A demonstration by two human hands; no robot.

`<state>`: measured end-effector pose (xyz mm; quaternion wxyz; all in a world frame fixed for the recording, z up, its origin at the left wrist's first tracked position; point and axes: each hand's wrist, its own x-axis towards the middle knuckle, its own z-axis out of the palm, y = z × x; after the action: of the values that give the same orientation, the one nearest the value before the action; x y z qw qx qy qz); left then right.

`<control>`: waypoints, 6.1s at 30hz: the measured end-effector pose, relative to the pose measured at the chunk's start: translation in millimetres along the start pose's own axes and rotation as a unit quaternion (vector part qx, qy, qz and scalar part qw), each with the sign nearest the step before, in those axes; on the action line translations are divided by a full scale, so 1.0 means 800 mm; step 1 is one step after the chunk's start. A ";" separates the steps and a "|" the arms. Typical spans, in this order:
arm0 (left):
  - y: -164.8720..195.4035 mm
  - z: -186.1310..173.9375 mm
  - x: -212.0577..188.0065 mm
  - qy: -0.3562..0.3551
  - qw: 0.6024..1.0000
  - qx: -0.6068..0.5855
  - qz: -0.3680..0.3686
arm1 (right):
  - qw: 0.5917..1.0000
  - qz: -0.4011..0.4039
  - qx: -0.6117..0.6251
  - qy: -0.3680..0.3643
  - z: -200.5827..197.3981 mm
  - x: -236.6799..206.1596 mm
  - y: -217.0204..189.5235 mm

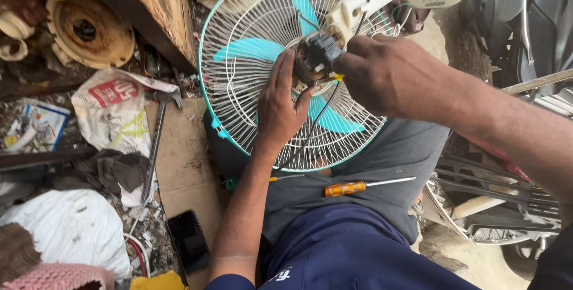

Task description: The person repairs a standing fan by removing the front grill, using a screwdriver and hammer to adjust the motor housing, and reconnecting wires. The person then reattaches the grill and secures it.

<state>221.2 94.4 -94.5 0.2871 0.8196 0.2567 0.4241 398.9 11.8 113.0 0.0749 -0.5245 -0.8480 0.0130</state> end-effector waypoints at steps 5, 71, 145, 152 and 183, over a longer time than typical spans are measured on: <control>0.000 0.002 -0.001 -0.010 1.000 -0.005 0.001 | 1.000 -0.009 0.002 0.013 0.004 0.006 -0.004; -0.016 0.014 -0.005 -0.014 1.000 0.019 0.002 | 0.996 -0.075 -0.041 0.001 -0.001 0.032 0.001; 0.088 -0.112 0.044 0.086 0.747 -0.656 -0.062 | 0.984 0.018 0.144 0.103 0.026 0.029 0.005; 0.067 -0.180 0.043 -0.063 0.735 -0.661 0.139 | 0.983 0.131 0.009 -0.132 0.000 0.019 -0.005; 0.017 -0.025 0.033 -0.089 0.996 0.000 -0.007 | 0.995 -0.013 0.013 -0.097 0.003 0.031 0.004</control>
<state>220.5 107.8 -61.4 0.3119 0.8520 0.2361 0.3478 390.5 35.8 112.9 -0.0003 -0.5088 -0.8577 0.0739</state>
